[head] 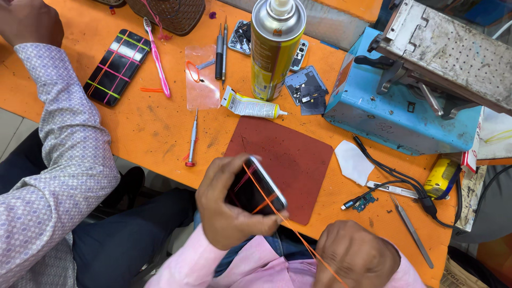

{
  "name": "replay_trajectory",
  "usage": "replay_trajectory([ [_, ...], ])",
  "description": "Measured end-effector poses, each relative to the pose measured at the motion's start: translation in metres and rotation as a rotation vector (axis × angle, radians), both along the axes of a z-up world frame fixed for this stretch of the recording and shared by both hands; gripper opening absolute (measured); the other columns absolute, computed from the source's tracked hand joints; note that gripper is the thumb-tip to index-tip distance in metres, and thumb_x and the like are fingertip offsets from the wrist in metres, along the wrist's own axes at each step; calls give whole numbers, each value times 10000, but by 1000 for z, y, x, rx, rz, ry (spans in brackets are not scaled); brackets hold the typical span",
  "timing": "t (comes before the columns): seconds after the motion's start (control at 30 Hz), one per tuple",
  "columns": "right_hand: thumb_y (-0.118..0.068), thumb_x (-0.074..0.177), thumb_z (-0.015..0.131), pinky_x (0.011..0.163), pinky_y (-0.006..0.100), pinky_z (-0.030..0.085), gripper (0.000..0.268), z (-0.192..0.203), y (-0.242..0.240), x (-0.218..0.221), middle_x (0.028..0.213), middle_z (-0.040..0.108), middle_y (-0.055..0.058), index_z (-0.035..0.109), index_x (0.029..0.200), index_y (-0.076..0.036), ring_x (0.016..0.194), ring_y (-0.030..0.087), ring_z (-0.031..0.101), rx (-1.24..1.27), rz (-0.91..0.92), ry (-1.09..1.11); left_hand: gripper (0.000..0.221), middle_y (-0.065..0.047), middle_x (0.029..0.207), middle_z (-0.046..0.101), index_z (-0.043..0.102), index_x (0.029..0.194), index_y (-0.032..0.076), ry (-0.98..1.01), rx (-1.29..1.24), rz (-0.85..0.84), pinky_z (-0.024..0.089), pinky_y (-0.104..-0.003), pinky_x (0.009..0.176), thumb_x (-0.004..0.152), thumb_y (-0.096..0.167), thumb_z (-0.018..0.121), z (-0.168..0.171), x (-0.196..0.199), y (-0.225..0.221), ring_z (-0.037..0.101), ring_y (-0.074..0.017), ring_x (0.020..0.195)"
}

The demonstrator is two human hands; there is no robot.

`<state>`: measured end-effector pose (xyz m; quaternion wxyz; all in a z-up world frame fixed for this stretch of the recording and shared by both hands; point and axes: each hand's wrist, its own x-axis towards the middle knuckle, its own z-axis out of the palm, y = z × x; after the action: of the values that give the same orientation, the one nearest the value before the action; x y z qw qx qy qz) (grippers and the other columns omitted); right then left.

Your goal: The person applies adhesive from a tube onto the internal frame of a mobile phone, places the back panel onto the device, and secures it by wrapping multiple rubber bands around the phone. They then connect a charging cable to test the device.

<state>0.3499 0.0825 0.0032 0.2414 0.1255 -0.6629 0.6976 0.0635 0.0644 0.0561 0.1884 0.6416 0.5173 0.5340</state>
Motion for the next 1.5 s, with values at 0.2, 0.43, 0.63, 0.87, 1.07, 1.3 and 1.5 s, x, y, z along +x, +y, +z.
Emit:
replay_trajectory([
  [0.2,-376,1034,654,1270,769,238,574,-19,-68,-21,1578,481,94,474,1531,-151,1531,344,397,-660,-741,308,866,-92,1085,638,635,1247,35,-113,-8,115,567,-338,863,518,364,967,4,22,-5,667,-239,943],
  [0.43,-389,662,952,1149,363,399,1046,65,-16,-51,1410,618,123,495,1550,-75,1330,221,593,-181,-793,-703,431,-57,1058,631,682,1255,29,831,434,-289,436,-314,607,942,323,722,10,2,1,576,-169,751],
  [0.63,-252,795,863,970,342,535,492,43,-1,-42,1089,732,142,743,1177,35,1049,211,674,-289,-525,-1019,562,-56,1073,638,664,1243,36,633,347,-389,476,-328,655,855,422,792,-11,-10,-5,611,-187,785],
  [0.87,-194,909,755,919,407,583,361,47,10,-47,1224,745,196,717,1152,71,1050,261,741,-761,-505,-448,889,-65,1117,584,587,1278,51,-334,26,-83,549,-299,757,607,470,993,-47,-13,-45,623,-155,896],
  [1.07,-153,912,753,874,272,579,288,57,56,-115,1131,757,99,724,1156,-2,1004,116,709,-304,-758,-714,1034,-104,1133,524,468,1396,69,-596,165,23,544,-238,655,621,519,984,-84,-1,-36,589,-127,816],
  [1.3,-134,885,776,725,378,562,203,37,135,-222,962,667,105,722,1064,-55,837,251,694,799,-1055,-620,1074,-99,1132,477,397,1456,91,-439,312,-23,510,-262,699,647,517,962,-97,3,-12,558,-159,866],
  [1.5,-153,909,703,783,474,523,142,2,177,-274,998,583,150,664,942,-20,960,346,629,1014,-1165,-756,1082,-95,1032,509,353,1451,64,-237,215,-19,473,-325,725,661,402,1012,-101,-6,-14,533,-186,866],
])
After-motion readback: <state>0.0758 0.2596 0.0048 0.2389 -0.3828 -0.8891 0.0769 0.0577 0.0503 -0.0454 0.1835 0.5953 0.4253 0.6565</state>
